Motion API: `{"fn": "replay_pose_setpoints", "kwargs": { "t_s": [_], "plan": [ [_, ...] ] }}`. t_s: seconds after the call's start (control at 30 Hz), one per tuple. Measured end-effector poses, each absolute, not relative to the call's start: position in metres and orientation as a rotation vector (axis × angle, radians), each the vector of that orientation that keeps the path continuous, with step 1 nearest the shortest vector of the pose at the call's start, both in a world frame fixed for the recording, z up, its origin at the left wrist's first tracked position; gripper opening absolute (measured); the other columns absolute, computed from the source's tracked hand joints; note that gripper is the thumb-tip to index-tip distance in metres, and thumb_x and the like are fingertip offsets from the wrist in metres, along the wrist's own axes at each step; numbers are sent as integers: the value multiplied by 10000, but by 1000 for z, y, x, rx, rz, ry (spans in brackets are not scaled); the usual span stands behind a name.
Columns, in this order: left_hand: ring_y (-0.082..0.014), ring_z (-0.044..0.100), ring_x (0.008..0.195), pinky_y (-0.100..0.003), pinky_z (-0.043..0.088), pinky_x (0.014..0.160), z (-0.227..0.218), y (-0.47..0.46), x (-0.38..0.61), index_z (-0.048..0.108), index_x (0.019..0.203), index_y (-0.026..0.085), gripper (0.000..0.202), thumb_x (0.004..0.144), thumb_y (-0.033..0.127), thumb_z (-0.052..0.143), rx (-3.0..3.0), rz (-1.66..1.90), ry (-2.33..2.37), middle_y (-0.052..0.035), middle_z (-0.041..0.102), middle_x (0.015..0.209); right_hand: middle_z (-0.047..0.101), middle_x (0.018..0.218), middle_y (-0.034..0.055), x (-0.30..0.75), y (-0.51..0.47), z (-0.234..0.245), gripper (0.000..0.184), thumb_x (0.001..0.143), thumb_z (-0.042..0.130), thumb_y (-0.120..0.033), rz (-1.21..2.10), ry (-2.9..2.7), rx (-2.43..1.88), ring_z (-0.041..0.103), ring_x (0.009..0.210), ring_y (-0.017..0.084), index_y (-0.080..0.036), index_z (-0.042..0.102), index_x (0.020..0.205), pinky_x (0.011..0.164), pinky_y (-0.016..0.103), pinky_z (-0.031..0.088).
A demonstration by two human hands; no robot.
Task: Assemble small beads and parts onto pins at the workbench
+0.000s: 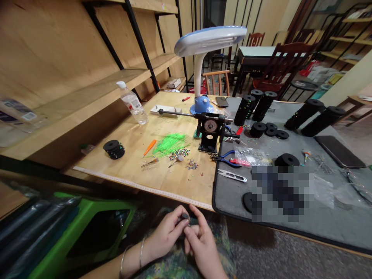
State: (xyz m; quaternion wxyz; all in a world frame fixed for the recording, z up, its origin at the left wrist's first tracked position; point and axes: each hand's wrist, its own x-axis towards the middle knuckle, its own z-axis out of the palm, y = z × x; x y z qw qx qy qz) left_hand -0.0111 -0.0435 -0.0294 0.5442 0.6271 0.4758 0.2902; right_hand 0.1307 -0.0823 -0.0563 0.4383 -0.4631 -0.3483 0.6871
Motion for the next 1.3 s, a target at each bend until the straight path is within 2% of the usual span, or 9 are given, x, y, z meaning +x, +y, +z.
{"fn": "replay_pose_setpoints", "kwargs": {
  "t_s": [0.13,0.27,0.37,0.57,0.83,1.03,1.3],
  "plan": [
    [-132,456,629,-235,363,617,-27,-44,-11,495,784,192,122,883,259,472,1479,689,1125,22,507,680,518,418,-91,131,-80,-57,682,795,641,-525,1683,-842,-1165,317,325,59,-140,420,1313,373,161,238],
    [-136,473,631,-238,366,614,-24,-44,-12,498,785,189,136,889,271,467,1493,673,1128,13,521,686,508,391,-93,131,-77,-55,547,747,663,-577,1669,-792,-1203,293,315,42,-158,534,1075,365,150,218],
    [-137,484,631,-238,367,608,-24,-44,-12,504,791,188,142,892,279,467,1517,676,1126,7,535,691,505,390,-90,131,-76,-58,492,732,659,-608,1682,-771,-1215,287,317,34,-171,543,926,360,145,202],
    [-130,471,621,-236,363,599,-25,-46,-12,504,796,185,129,893,260,463,1576,670,1114,15,517,674,459,389,-103,133,-76,-62,449,752,635,-613,1646,-757,-1272,285,334,38,-183,509,776,363,152,182],
    [-116,420,592,-222,338,565,-33,-48,-10,488,787,186,91,868,226,480,1535,625,1126,39,463,640,409,375,-128,132,-76,-59,424,768,632,-594,1612,-629,-1250,247,341,40,-206,460,770,371,151,163],
    [-109,394,570,-217,322,545,-34,-47,-8,482,760,180,78,832,207,489,1482,632,1155,52,433,612,426,382,-121,131,-76,-62,415,793,595,-602,1579,-701,-1247,264,340,45,-214,451,775,371,156,170],
    [-97,368,545,-209,306,521,-30,-46,-6,515,718,162,55,771,177,515,1405,676,1165,57,419,582,367,399,-126,129,-76,-59,426,797,577,-614,1557,-811,-1255,251,382,57,-207,459,761,405,174,179]
  ]
}}
